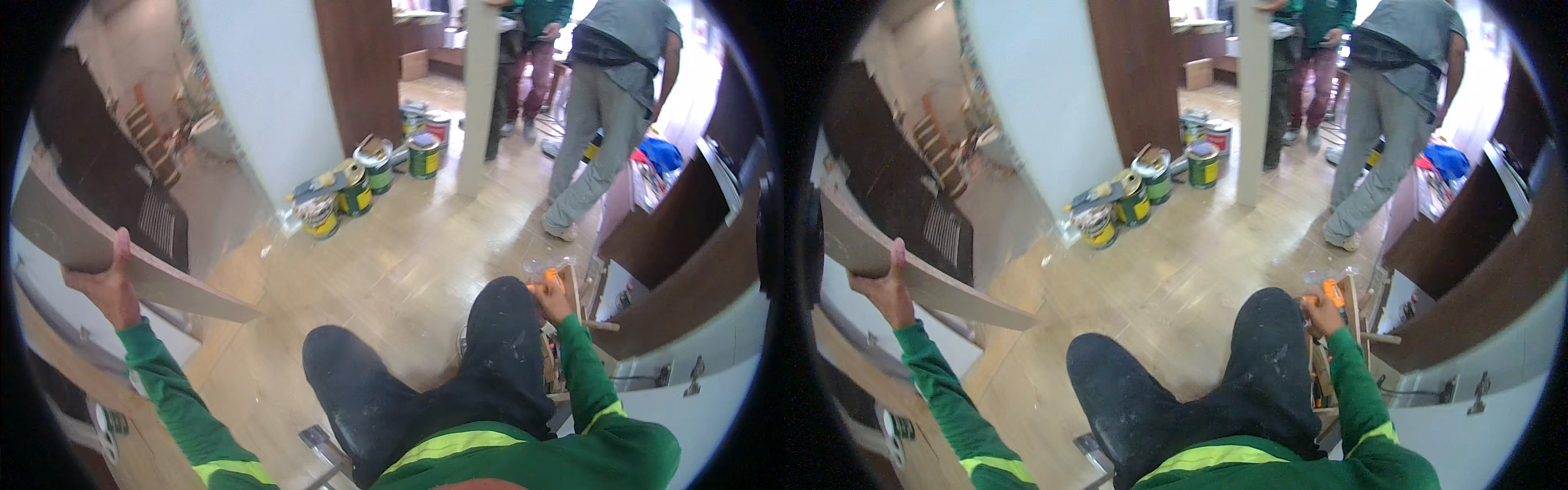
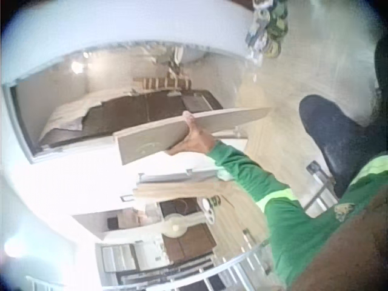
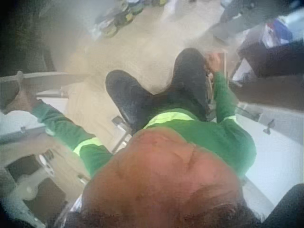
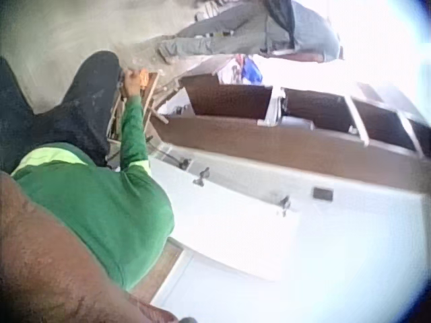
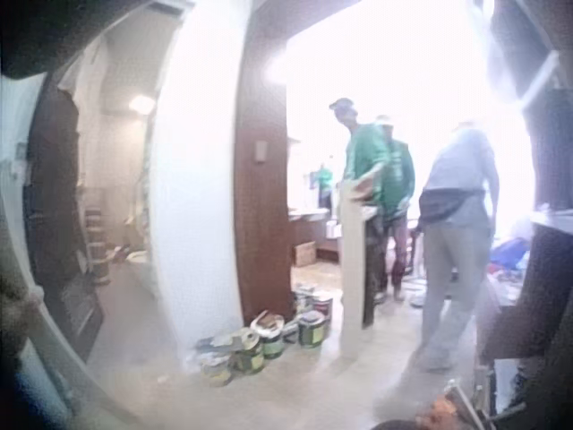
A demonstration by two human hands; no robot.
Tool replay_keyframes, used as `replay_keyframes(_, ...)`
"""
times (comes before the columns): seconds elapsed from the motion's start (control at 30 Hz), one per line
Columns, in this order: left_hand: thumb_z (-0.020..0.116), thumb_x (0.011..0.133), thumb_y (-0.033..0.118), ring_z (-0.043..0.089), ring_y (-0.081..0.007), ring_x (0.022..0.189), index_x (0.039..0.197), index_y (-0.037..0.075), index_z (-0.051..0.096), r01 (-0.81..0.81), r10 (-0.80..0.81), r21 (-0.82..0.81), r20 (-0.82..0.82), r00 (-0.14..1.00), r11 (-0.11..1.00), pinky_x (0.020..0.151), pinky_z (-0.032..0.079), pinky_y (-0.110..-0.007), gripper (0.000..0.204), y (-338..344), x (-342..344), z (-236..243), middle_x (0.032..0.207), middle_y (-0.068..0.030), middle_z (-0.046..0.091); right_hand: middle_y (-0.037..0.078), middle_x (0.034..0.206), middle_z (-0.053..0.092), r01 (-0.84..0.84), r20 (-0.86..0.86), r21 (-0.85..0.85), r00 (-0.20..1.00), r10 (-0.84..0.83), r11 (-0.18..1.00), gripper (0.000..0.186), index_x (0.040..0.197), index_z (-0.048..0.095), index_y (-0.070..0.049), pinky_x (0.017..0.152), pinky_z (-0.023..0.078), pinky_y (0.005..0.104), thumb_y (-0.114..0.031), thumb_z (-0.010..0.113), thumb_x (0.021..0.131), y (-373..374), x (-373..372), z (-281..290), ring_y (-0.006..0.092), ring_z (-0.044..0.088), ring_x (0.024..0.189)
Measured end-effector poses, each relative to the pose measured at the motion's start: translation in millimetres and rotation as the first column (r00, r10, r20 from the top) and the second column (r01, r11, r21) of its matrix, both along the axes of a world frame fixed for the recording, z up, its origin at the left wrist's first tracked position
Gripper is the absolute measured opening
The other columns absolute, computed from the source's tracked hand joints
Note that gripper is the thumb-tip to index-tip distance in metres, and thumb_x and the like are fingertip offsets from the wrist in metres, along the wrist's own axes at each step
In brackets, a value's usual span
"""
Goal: The person sits on the floor and uses a hand saw to cut a long white wooden strip. After cutting, they lift the strip, walk to a nearby cabinet, and place the cut piece inside.
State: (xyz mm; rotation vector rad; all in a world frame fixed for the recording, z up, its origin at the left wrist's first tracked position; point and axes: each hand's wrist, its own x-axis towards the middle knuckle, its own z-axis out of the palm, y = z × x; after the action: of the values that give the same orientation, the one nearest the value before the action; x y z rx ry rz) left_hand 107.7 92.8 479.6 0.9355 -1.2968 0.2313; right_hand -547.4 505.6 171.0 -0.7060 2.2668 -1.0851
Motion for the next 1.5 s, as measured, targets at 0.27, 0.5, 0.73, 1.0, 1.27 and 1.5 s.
replay_keyframes(0.27,0.100,0.074,0.027,0.051,-0.0344,0.133,0.154,-0.008,0.024,0.347,-0.361,-0.102,-0.203,0.910,0.932,0.119,0.044,-0.047,0.115,40,-141,-26,0.146,-0.0245,0.043,0.017,0.080,0.072,-0.631,-0.556,0.026,0.636,0.536,0.775,0.065,0.159,0.049,-0.012,0.060,0.061,0.0419,-0.012,0.053,0.094,-264,9,272,0.0202,0.071,0.063)
replay_keyframes(0.5,0.101,0.072,0.020,0.052,-0.0318,0.130,0.151,-0.007,0.030,0.370,-0.363,0.000,-0.201,0.910,0.929,0.115,0.046,-0.045,0.110,54,-201,-52,0.145,-0.0240,0.044,0.015,0.093,0.077,-0.807,-0.438,-0.008,0.534,0.723,0.591,0.074,0.164,0.042,-0.013,0.058,0.060,0.0367,-0.020,0.065,0.093,-295,75,270,0.0211,0.071,0.064)
replay_keyframes(0.73,0.100,0.075,0.018,0.050,-0.0300,0.132,0.155,-0.006,0.028,0.502,-0.497,0.021,-0.111,0.861,0.865,0.117,0.043,-0.043,0.110,97,-255,-56,0.147,-0.0217,0.042,0.021,0.107,0.075,-0.627,-0.419,0.503,0.425,0.803,0.594,0.071,0.155,0.043,-0.003,0.088,0.059,0.0506,-0.039,0.068,0.100,-201,76,85,0.0394,0.073,0.100)
replay_keyframes(1.0,0.098,0.076,0.028,0.041,-0.0338,0.140,0.160,-0.005,0.021,0.339,-0.342,0.067,0.055,0.938,0.938,0.120,0.037,-0.048,0.118,93,-283,-61,0.148,-0.0230,0.035,0.026,0.112,0.073,-0.482,-0.349,-0.063,0.831,0.433,0.874,0.062,0.141,0.052,0.000,0.095,0.056,0.0544,-0.042,0.069,0.099,-182,60,141,0.0455,0.069,0.115)
replay_keyframes(1.27,0.094,0.080,0.041,0.040,-0.0381,0.143,0.160,-0.007,0.021,0.277,-0.276,0.005,0.100,0.956,0.961,0.123,0.032,-0.051,0.118,94,-284,-67,0.153,-0.0256,0.035,0.022,0.094,0.073,-0.682,-0.422,0.215,0.580,0.696,0.699,0.072,0.154,0.039,0.002,0.080,0.058,0.0488,-0.035,0.068,0.098,-193,67,105,0.0374,0.072,0.091)
replay_keyframes(1.5,0.094,0.080,0.036,0.046,-0.0376,0.135,0.157,-0.008,0.026,0.217,-0.215,-0.011,0.082,0.973,0.976,0.117,0.038,-0.053,0.112,84,-261,-82,0.149,-0.0259,0.039,0.017,0.077,0.071,-0.482,-0.308,-0.289,0.865,0.396,0.828,0.076,0.166,0.032,-0.010,0.059,0.060,0.0402,-0.017,0.053,0.093,-330,-1,256,0.0255,0.070,0.060)
